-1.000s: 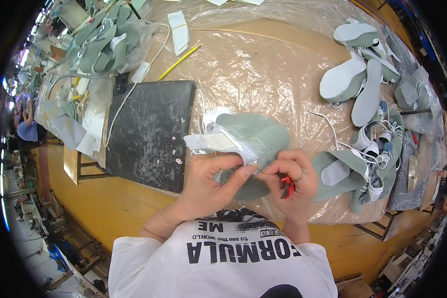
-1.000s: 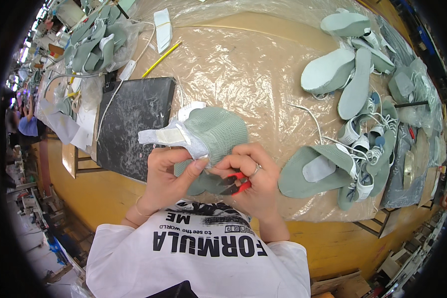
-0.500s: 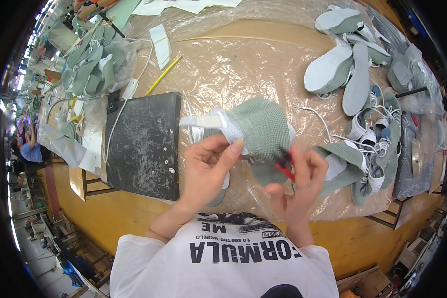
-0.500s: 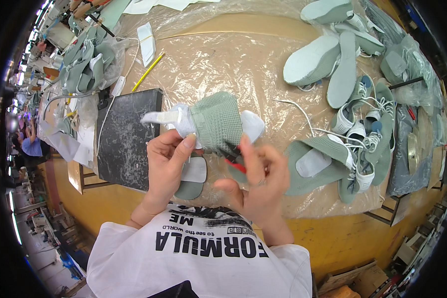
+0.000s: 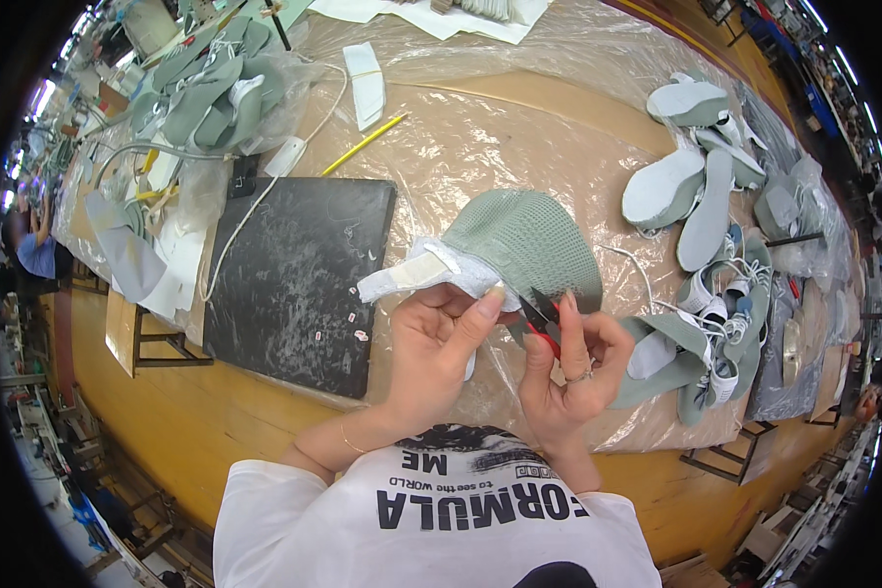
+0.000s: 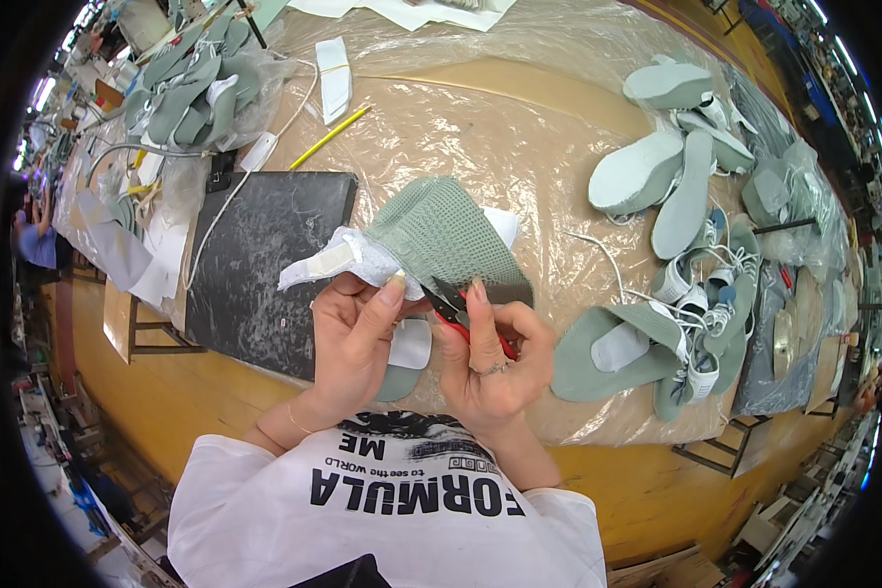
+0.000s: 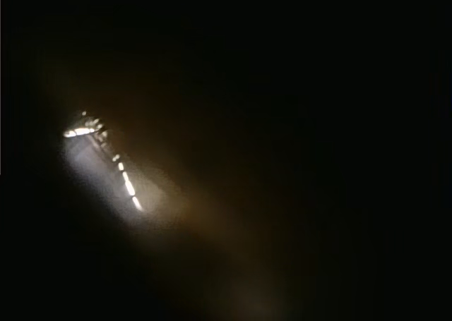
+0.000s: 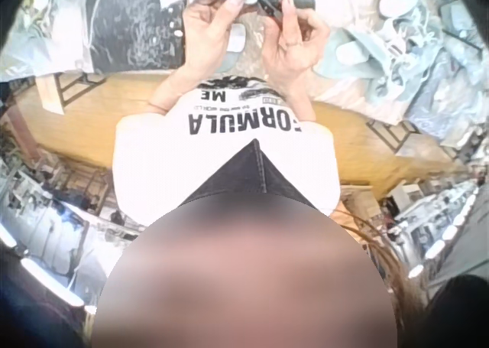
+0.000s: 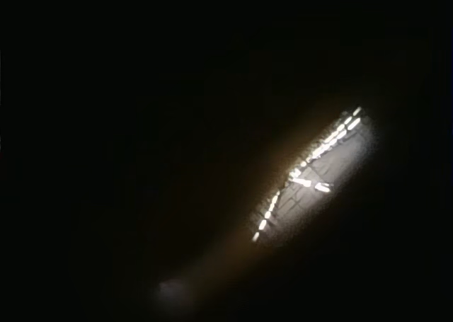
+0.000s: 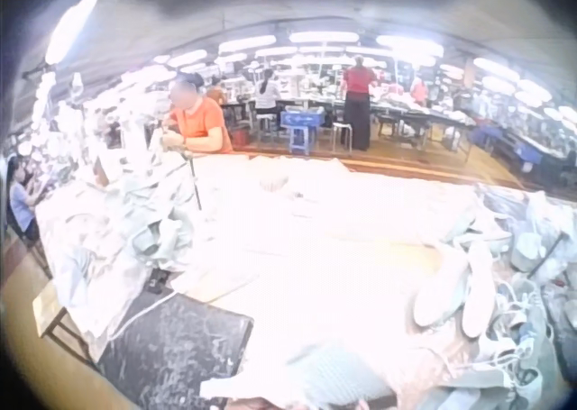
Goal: The person uses red-handled scissors to trim excess fabric and plastic from the upper of a light green shoe. They repeatedly cut small sections, rotate the shoe, and remove cut pieces, working around the collar and tongue area.
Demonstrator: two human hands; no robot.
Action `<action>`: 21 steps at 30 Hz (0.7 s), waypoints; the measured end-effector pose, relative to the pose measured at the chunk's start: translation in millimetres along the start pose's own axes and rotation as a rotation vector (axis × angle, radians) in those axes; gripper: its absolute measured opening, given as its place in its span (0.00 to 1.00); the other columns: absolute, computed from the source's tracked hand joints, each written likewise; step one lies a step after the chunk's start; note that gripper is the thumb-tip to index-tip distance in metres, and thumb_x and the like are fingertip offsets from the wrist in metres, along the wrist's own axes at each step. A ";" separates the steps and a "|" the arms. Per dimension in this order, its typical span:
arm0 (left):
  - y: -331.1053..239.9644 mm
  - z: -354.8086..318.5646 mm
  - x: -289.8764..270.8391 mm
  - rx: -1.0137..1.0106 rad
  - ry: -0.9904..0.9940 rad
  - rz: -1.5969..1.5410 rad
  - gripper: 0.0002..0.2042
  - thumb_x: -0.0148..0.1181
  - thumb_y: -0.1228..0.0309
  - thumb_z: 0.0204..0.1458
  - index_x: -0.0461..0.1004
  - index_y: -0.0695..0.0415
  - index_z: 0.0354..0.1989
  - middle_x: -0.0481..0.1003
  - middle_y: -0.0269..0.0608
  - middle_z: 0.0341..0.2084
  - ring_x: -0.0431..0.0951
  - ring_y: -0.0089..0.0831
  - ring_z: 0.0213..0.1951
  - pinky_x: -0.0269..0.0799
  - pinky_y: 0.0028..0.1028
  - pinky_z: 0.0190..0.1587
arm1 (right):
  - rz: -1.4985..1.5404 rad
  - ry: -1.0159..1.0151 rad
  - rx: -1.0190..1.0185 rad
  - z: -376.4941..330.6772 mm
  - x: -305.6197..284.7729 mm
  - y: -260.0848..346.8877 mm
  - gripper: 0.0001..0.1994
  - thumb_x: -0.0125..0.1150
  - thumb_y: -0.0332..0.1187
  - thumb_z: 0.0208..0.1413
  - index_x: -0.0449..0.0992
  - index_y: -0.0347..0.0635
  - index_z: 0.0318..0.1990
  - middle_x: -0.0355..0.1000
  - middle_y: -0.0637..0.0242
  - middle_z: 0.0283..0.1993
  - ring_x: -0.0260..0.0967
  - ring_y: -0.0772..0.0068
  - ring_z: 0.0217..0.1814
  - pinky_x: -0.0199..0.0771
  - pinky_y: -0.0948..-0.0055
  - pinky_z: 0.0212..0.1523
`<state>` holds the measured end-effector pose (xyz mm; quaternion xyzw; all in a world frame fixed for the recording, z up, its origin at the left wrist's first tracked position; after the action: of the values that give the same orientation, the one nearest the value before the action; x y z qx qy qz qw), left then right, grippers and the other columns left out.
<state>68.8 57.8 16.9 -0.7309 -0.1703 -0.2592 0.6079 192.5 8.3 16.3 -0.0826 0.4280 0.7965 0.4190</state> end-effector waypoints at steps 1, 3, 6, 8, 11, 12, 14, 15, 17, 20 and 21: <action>-0.8 -0.9 -1.3 0.015 -0.007 -0.010 0.09 0.55 0.75 0.57 0.71 0.67 0.44 0.77 0.43 0.37 0.77 0.25 0.39 0.73 0.25 0.45 | 0.014 -0.008 -0.016 0.2 0.8 1.6 0.19 0.65 0.28 0.49 0.74 0.36 0.51 0.62 0.63 0.41 0.63 0.71 0.35 0.64 0.77 0.33; -2.1 -1.6 -3.1 0.046 -0.007 -0.022 0.09 0.54 0.76 0.57 0.71 0.67 0.43 0.77 0.43 0.36 0.77 0.24 0.38 0.73 0.25 0.45 | -0.015 -0.030 -0.043 0.5 2.4 4.1 0.18 0.67 0.29 0.49 0.76 0.36 0.49 0.63 0.62 0.39 0.64 0.74 0.29 0.64 0.80 0.26; -3.7 -3.2 -4.1 0.087 0.015 0.006 0.08 0.55 0.78 0.56 0.71 0.66 0.43 0.77 0.42 0.36 0.76 0.23 0.38 0.72 0.23 0.44 | 0.008 -0.058 -0.042 -0.1 3.1 7.1 0.17 0.68 0.28 0.48 0.77 0.36 0.47 0.64 0.62 0.37 0.64 0.75 0.27 0.64 0.82 0.23; -4.8 -5.7 -4.4 0.095 0.037 0.064 0.08 0.55 0.78 0.56 0.72 0.66 0.43 0.77 0.41 0.35 0.76 0.22 0.38 0.72 0.21 0.42 | 0.025 -0.069 -0.028 -0.9 2.8 8.3 0.17 0.68 0.27 0.47 0.77 0.36 0.47 0.64 0.61 0.37 0.65 0.75 0.27 0.64 0.82 0.23; -5.6 -9.6 -5.6 0.076 0.037 0.114 0.09 0.56 0.78 0.55 0.72 0.67 0.43 0.76 0.40 0.35 0.75 0.20 0.37 0.70 0.19 0.40 | 0.018 -0.070 -0.035 -3.0 1.9 8.8 0.17 0.69 0.25 0.46 0.78 0.36 0.46 0.64 0.61 0.38 0.65 0.74 0.28 0.65 0.81 0.24; -5.7 -10.5 -6.2 0.074 0.036 0.128 0.09 0.57 0.78 0.55 0.72 0.67 0.43 0.76 0.40 0.34 0.75 0.20 0.36 0.70 0.18 0.39 | 0.003 -0.058 -0.047 -4.1 1.6 8.6 0.17 0.68 0.24 0.45 0.78 0.36 0.45 0.64 0.61 0.38 0.65 0.74 0.28 0.65 0.80 0.24; -5.7 -11.7 -8.3 0.076 0.029 0.132 0.09 0.57 0.78 0.55 0.72 0.67 0.43 0.76 0.39 0.34 0.75 0.19 0.36 0.69 0.17 0.38 | 0.012 -0.048 -0.045 -6.9 0.9 7.4 0.16 0.66 0.23 0.47 0.77 0.35 0.45 0.64 0.61 0.39 0.64 0.74 0.29 0.65 0.80 0.27; -5.9 -12.5 -9.2 0.098 0.051 0.117 0.09 0.56 0.79 0.54 0.72 0.68 0.43 0.76 0.39 0.34 0.75 0.20 0.36 0.69 0.18 0.38 | 0.036 -0.050 -0.033 -8.4 0.4 6.6 0.15 0.64 0.24 0.49 0.77 0.35 0.46 0.63 0.62 0.40 0.62 0.75 0.30 0.64 0.81 0.29; -5.8 -15.5 -12.7 0.123 0.069 0.055 0.09 0.56 0.80 0.54 0.71 0.68 0.42 0.76 0.39 0.35 0.75 0.20 0.37 0.69 0.18 0.39 | 0.089 -0.099 -0.015 -11.1 -1.4 5.5 0.15 0.62 0.27 0.52 0.75 0.34 0.47 0.62 0.63 0.43 0.59 0.77 0.30 0.61 0.82 0.32; -4.8 -19.4 -22.9 0.118 0.139 0.029 0.12 0.55 0.81 0.51 0.70 0.69 0.45 0.74 0.42 0.39 0.74 0.23 0.40 0.69 0.23 0.43 | 0.112 -0.211 -0.024 -12.0 -7.8 5.3 0.23 0.60 0.39 0.54 0.68 0.31 0.52 0.61 0.64 0.46 0.53 0.82 0.28 0.54 0.86 0.32; -3.5 -21.3 -26.2 0.121 0.162 0.034 0.14 0.55 0.81 0.50 0.69 0.69 0.46 0.73 0.43 0.41 0.73 0.24 0.43 0.68 0.24 0.45 | 0.211 -0.197 0.074 -11.4 -8.2 3.4 0.24 0.61 0.41 0.53 0.68 0.32 0.52 0.61 0.64 0.46 0.52 0.83 0.27 0.53 0.86 0.29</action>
<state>42.0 39.4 7.0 -0.6724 -0.1234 -0.2964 0.6669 192.6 -6.1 15.4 0.0567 0.4201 0.8242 0.3756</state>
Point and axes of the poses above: each hand's wrist, its own z-axis towards the middle knuckle, its own x-axis out of the palm, y = z × x, the point moved 2 cm from there along z, towards the middle knuckle
